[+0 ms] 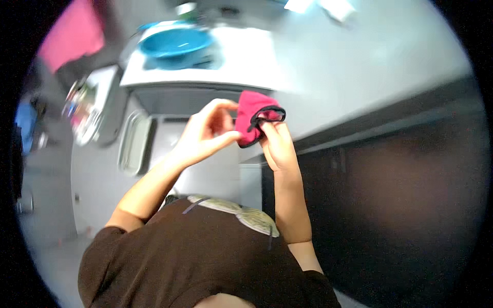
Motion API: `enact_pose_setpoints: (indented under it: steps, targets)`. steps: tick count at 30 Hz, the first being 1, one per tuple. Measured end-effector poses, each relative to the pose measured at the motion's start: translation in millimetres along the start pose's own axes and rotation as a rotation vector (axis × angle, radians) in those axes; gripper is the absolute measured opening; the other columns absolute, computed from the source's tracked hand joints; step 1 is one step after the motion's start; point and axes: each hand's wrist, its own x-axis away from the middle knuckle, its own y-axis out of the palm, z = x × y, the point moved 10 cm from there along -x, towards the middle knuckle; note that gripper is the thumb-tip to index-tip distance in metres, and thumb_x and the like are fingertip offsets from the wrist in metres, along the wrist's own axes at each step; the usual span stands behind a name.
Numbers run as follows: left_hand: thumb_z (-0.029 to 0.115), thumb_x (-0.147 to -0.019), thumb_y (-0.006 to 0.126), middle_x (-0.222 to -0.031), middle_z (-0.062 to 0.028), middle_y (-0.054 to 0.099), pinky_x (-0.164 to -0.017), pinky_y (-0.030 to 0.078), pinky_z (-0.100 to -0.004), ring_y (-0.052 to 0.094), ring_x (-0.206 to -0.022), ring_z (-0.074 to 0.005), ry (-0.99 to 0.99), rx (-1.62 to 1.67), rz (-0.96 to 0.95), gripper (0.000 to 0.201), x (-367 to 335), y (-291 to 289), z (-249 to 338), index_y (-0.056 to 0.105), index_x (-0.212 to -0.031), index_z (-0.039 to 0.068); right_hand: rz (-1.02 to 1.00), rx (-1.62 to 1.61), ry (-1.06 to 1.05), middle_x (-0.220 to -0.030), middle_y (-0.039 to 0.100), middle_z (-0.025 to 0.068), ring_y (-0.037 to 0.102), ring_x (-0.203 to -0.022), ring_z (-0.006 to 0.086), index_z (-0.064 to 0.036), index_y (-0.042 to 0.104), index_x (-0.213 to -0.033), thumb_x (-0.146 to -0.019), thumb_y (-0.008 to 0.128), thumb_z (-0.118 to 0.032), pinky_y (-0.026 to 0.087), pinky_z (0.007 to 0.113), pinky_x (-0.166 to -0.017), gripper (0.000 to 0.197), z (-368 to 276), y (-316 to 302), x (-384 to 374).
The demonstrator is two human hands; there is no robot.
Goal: The person wipes the upper frame and surface of a bathroom door with a cloth, rinses the cloth in a basin of water, and then continues to wipe the middle and lower sections of the door including the handle.
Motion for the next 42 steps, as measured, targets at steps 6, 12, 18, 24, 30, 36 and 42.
enact_pose_setpoints:
  steps: [6,12,18,24,30,36,42]
  targets:
    - [0.011,-0.078,0.067,-0.076,-0.0076,0.06,-0.058,0.046,-0.0274,0.056,-0.065,-0.0122,-0.097,-0.124,0.344,0.03,93.2,-181.7,-119.1,0.056,-0.106,0.004,-0.164,0.148,0.438,-0.111,0.059,0.0054,0.058,-0.101,0.0173,-0.0036,0.05,-0.122,-0.091,0.052,-0.005,0.047,0.032,-0.087,0.031,222.5,144.2,-56.2]
    - [0.011,-0.08,0.064,-0.062,-0.0075,0.054,-0.052,0.04,-0.0301,0.05,-0.054,-0.0137,-0.441,-0.254,0.724,0.013,192.1,-319.3,-223.6,0.056,-0.085,0.001,-0.381,0.4,0.644,-0.11,0.06,0.0022,0.056,-0.087,0.0056,-0.0075,0.039,-0.138,-0.091,0.054,-0.007,0.043,0.021,-0.063,0.05,362.8,217.0,-95.7]
    - [0.014,-0.081,0.062,-0.063,-0.013,0.055,-0.056,0.042,-0.0352,0.053,-0.056,-0.0225,-0.651,-0.282,1.074,0.016,291.0,-430.5,-300.2,0.054,-0.082,0.001,-0.35,0.775,0.59,-0.1,0.061,0.0069,0.06,-0.077,0.0076,-0.0009,0.042,-0.134,-0.094,0.048,-0.006,0.051,0.02,-0.063,0.041,488.5,249.4,-173.8]
    - [0.014,-0.084,0.062,-0.059,-0.0054,0.054,-0.053,0.041,-0.0316,0.05,-0.055,-0.0158,-0.819,-0.109,1.372,0.017,397.3,-471.4,-407.8,0.053,-0.077,0.0,-0.645,1.108,0.232,-0.088,0.063,0.0101,0.06,-0.076,0.0126,0.0003,0.056,-0.114,-0.087,0.061,-0.01,0.049,0.026,-0.07,0.029,607.4,308.5,-248.2]
    - [0.013,-0.09,0.056,-0.069,0.0,0.055,-0.049,0.039,-0.0218,0.051,-0.057,-0.0095,-0.957,0.633,1.577,0.01,429.2,-469.0,-512.3,0.053,-0.082,0.008,-0.529,0.856,0.353,-0.091,0.059,0.0035,0.053,-0.085,0.0099,-0.0017,0.056,-0.106,-0.085,0.066,-0.011,0.044,0.024,-0.075,0.025,751.0,309.6,-283.1]
    - [0.031,-0.091,0.056,-0.117,-0.0152,0.052,-0.072,0.05,-0.0353,0.061,-0.091,-0.0245,-0.926,0.992,1.661,0.043,458.5,-476.9,-641.4,0.042,-0.121,0.004,-0.491,0.904,0.64,-0.092,0.055,0.0044,0.053,-0.087,0.0154,-0.009,0.053,-0.115,-0.082,0.067,-0.009,0.044,0.029,-0.079,0.036,934.4,242.4,-294.7]
    - [0.038,-0.092,0.053,-0.123,-0.0144,0.048,-0.085,0.045,-0.0415,0.056,-0.103,-0.0284,-0.88,1.095,1.584,0.052,472.5,-473.2,-769.9,0.035,-0.129,0.008,-0.498,1.212,0.501,-0.104,0.059,0.0111,0.056,-0.091,0.0174,-0.0064,0.059,-0.111,-0.084,0.063,-0.015,0.046,0.031,-0.076,0.028,1055.6,140.2,-298.5]
